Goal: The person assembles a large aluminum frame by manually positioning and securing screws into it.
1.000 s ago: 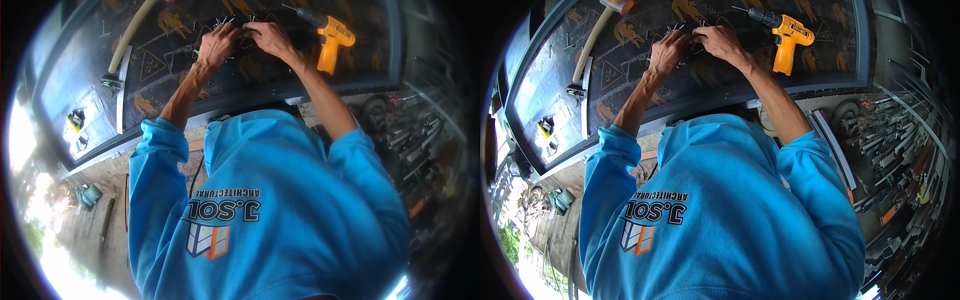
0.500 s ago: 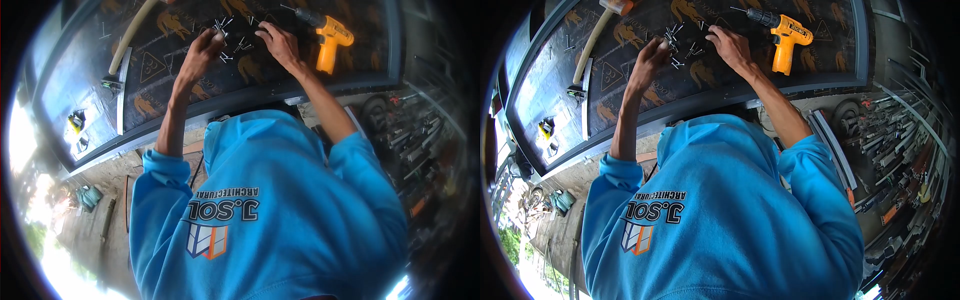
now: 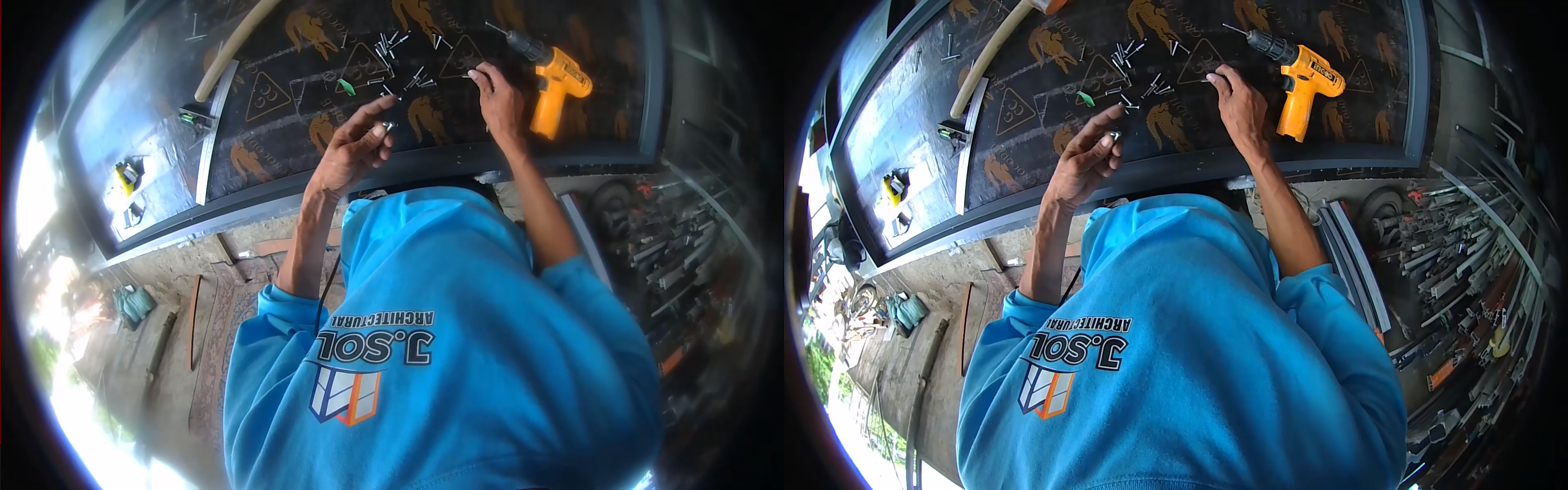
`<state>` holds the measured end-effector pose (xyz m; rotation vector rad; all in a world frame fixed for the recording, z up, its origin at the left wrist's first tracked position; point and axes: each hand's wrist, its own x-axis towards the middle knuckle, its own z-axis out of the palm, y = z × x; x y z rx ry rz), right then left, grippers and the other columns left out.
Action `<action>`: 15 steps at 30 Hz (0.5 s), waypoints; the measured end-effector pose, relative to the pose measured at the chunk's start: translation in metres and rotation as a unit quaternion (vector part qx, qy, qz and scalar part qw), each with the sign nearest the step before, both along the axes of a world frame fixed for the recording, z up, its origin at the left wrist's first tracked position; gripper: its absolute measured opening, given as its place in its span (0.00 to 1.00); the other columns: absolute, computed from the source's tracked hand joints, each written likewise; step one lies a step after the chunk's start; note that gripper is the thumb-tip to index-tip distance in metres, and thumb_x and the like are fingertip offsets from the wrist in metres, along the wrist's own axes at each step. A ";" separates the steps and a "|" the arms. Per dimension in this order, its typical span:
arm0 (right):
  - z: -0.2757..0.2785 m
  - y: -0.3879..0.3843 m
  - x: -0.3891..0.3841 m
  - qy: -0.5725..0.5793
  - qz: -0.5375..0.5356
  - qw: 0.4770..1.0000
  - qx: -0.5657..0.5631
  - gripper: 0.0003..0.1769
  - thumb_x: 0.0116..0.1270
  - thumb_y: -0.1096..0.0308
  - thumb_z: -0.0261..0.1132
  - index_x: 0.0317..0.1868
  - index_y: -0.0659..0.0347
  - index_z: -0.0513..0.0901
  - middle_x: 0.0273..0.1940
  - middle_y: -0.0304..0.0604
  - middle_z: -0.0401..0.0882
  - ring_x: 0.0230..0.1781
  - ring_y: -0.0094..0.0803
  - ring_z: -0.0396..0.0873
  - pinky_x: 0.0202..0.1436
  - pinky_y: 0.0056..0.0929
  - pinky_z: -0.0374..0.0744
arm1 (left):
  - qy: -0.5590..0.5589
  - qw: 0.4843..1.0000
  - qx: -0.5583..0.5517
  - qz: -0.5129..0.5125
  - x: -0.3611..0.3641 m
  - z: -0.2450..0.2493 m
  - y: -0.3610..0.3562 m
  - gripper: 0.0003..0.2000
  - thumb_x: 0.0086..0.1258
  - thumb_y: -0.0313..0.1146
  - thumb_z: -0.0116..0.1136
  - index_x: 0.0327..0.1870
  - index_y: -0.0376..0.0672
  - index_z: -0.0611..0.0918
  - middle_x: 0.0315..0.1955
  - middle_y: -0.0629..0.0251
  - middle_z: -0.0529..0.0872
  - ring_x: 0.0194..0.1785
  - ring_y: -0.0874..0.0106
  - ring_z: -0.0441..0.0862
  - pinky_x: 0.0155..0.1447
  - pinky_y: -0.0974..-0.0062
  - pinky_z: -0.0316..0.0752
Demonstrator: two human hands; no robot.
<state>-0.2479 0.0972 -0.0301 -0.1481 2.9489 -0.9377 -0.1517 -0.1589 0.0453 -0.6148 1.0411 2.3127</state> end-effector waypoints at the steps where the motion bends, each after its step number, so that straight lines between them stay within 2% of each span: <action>1: -0.004 0.001 0.001 0.051 0.024 0.998 -0.018 0.16 0.65 0.56 0.64 0.46 0.59 0.81 0.32 0.47 0.84 0.30 0.45 0.82 0.34 0.35 0.77 | 0.013 0.999 0.014 -0.030 -0.001 -0.009 0.000 0.13 0.73 0.34 0.53 0.55 0.44 0.76 0.31 0.71 0.79 0.32 0.81 0.74 0.33 0.86 0.66; 2: -0.008 0.003 0.000 0.102 0.049 0.993 -0.037 0.16 0.66 0.56 0.64 0.45 0.60 0.81 0.32 0.47 0.84 0.31 0.45 0.82 0.34 0.36 0.77 | 0.017 0.999 0.014 -0.028 -0.002 -0.016 0.002 0.13 0.73 0.34 0.53 0.55 0.44 0.76 0.31 0.71 0.79 0.32 0.81 0.74 0.33 0.86 0.66; 3: -0.005 0.004 -0.002 0.104 0.052 0.993 -0.037 0.16 0.66 0.56 0.64 0.45 0.60 0.81 0.32 0.47 0.84 0.31 0.45 0.82 0.34 0.36 0.77 | 0.020 0.999 0.009 -0.046 -0.003 -0.020 0.004 0.12 0.73 0.34 0.53 0.54 0.44 0.77 0.32 0.70 0.79 0.33 0.81 0.75 0.34 0.86 0.67; 5: 0.002 0.007 0.003 0.017 0.098 0.993 -0.063 0.15 0.66 0.56 0.64 0.44 0.60 0.81 0.34 0.48 0.84 0.32 0.46 0.82 0.35 0.35 0.77 | 0.028 0.997 0.001 -0.066 -0.005 -0.028 0.009 0.10 0.75 0.33 0.48 0.51 0.41 0.77 0.34 0.68 0.80 0.35 0.78 0.77 0.36 0.84 0.69; 6: 0.008 0.005 0.002 0.017 0.100 0.993 -0.062 0.15 0.66 0.56 0.64 0.44 0.60 0.81 0.34 0.48 0.84 0.32 0.46 0.82 0.35 0.35 0.77 | 0.029 0.998 0.002 -0.064 -0.007 -0.033 0.012 0.10 0.75 0.33 0.48 0.51 0.41 0.77 0.34 0.68 0.80 0.35 0.78 0.77 0.36 0.84 0.69; 8: 0.028 -0.005 -0.003 -0.174 0.051 0.983 -0.005 0.13 0.66 0.59 0.63 0.42 0.59 0.82 0.35 0.48 0.83 0.34 0.43 0.83 0.36 0.34 0.77 | -0.004 0.998 0.039 -0.047 -0.011 -0.041 0.020 0.12 0.76 0.35 0.44 0.51 0.39 0.76 0.35 0.64 0.81 0.35 0.74 0.79 0.38 0.80 0.73; 9: 0.040 -0.012 -0.004 -0.172 0.054 0.984 -0.004 0.13 0.66 0.59 0.63 0.42 0.59 0.82 0.35 0.48 0.83 0.34 0.43 0.83 0.36 0.34 0.77 | -0.002 0.998 0.039 -0.044 -0.015 -0.043 0.025 0.12 0.76 0.35 0.44 0.51 0.39 0.76 0.35 0.64 0.81 0.35 0.74 0.79 0.38 0.80 0.73; 11: 0.063 -0.031 -0.001 -0.179 0.111 0.974 -0.083 0.11 0.66 0.60 0.64 0.39 0.60 0.82 0.32 0.48 0.83 0.35 0.40 0.83 0.36 0.34 0.77 | -0.097 0.994 0.039 0.041 -0.018 -0.045 0.038 0.14 0.76 0.38 0.41 0.50 0.37 0.75 0.37 0.61 0.80 0.39 0.70 0.79 0.41 0.74 0.76; 12: 0.065 -0.038 0.002 -0.229 0.145 0.958 -0.092 0.12 0.64 0.60 0.65 0.38 0.62 0.82 0.37 0.50 0.82 0.36 0.40 0.83 0.38 0.36 0.78 | -0.099 0.993 0.040 0.044 -0.021 -0.041 0.045 0.14 0.76 0.38 0.41 0.50 0.37 0.75 0.37 0.61 0.80 0.39 0.70 0.79 0.41 0.74 0.76; 14: 0.097 -0.068 0.010 -0.311 0.145 0.933 -0.107 0.11 0.64 0.64 0.64 0.41 0.62 0.81 0.41 0.49 0.81 0.39 0.41 0.80 0.43 0.32 0.76 | -0.149 0.977 0.017 0.153 -0.031 -0.031 0.056 0.17 0.75 0.41 0.41 0.49 0.35 0.75 0.40 0.59 0.79 0.42 0.67 0.79 0.45 0.72 0.77; 15: 0.097 -0.077 0.018 -0.256 0.201 0.942 -0.078 0.10 0.63 0.66 0.63 0.42 0.63 0.81 0.43 0.49 0.79 0.40 0.42 0.80 0.44 0.33 0.77 | -0.157 0.980 0.021 0.116 -0.025 -0.071 0.055 0.17 0.75 0.41 0.42 0.51 0.35 0.74 0.44 0.58 0.77 0.47 0.65 0.78 0.49 0.70 0.77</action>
